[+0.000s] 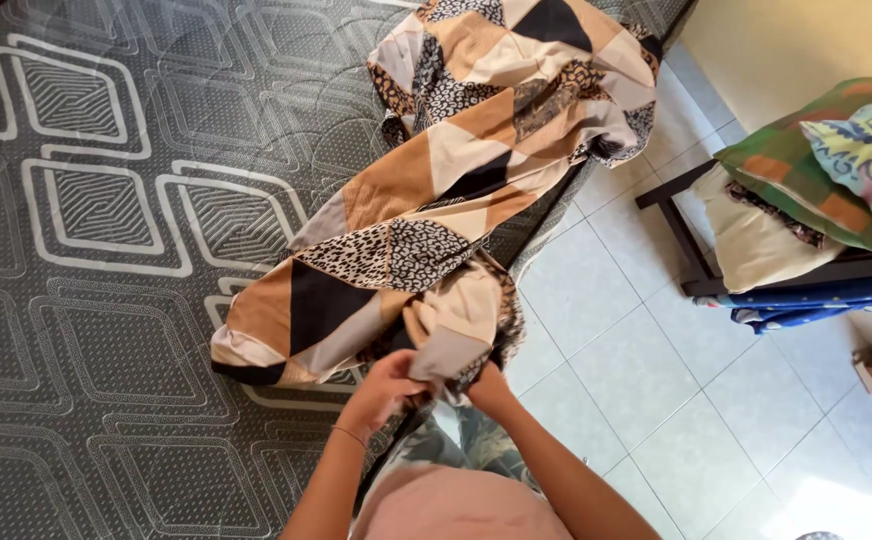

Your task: Spreading a large patterned blanket over a mattress and smoothing it out to make the bed.

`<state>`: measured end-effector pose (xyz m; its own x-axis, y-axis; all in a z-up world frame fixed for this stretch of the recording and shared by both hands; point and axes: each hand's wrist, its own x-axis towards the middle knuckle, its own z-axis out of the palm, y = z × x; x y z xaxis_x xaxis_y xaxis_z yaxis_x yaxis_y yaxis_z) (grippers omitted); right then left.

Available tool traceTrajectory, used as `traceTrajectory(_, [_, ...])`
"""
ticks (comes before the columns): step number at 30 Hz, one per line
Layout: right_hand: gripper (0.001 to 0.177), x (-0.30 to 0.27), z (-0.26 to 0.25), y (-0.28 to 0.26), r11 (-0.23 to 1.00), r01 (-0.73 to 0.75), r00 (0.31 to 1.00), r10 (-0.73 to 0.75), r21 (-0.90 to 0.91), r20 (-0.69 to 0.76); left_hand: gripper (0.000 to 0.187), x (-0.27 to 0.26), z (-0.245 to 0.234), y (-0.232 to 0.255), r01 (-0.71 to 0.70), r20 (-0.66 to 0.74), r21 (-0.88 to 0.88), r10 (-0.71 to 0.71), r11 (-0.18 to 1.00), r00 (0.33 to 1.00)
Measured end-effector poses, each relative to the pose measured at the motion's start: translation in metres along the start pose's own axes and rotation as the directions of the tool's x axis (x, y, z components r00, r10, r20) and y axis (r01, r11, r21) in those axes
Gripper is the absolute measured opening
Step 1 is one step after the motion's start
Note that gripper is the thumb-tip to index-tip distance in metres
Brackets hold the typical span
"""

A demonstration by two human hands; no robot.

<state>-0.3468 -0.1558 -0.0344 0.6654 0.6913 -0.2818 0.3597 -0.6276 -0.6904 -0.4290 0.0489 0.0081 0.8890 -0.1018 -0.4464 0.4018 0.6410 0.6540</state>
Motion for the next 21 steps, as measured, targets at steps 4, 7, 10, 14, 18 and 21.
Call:
traceTrajectory(4, [0.020, -0.039, -0.023, -0.021, 0.976, -0.007, 1.000, 0.007, 0.218, 0.000, 0.043, -0.006, -0.021, -0.030, 0.208, -0.441, -0.015, -0.193, 0.978, 0.877])
traceTrajectory(7, [0.022, -0.068, -0.035, -0.040, 0.937, 0.013, 1.000, -0.007, 0.348, -0.016, 0.054, -0.026, -0.005, -0.021, 0.288, -0.485, -0.197, -0.348, 0.937, 0.802])
traceTrajectory(10, [0.023, -0.088, -0.049, -0.068, 0.882, 0.021, 1.000, -0.021, 0.471, -0.006, 0.071, -0.040, 0.000, -0.027, 0.238, -0.310, -0.433, -0.392, 0.869, 0.866])
traceTrajectory(14, [0.026, -0.123, -0.068, -0.109, 0.774, 0.005, 0.998, -0.043, 0.633, 0.044, 0.062, -0.030, -0.043, -0.107, 0.012, -0.229, -0.561, -0.169, 0.828, 0.959])
traceTrajectory(18, [0.028, -0.172, -0.061, -0.129, 0.681, -0.027, 0.993, -0.064, 0.732, 0.097, 0.076, -0.056, -0.039, -0.141, -0.257, -0.313, -0.554, 0.087, 0.792, 0.946])
traceTrajectory(21, [0.061, -0.210, -0.021, -0.095, 0.805, 0.030, 0.999, -0.031, 0.592, -0.009, 0.047, -0.122, 0.017, -0.107, -0.111, -0.245, -0.641, -0.065, 0.760, 0.967])
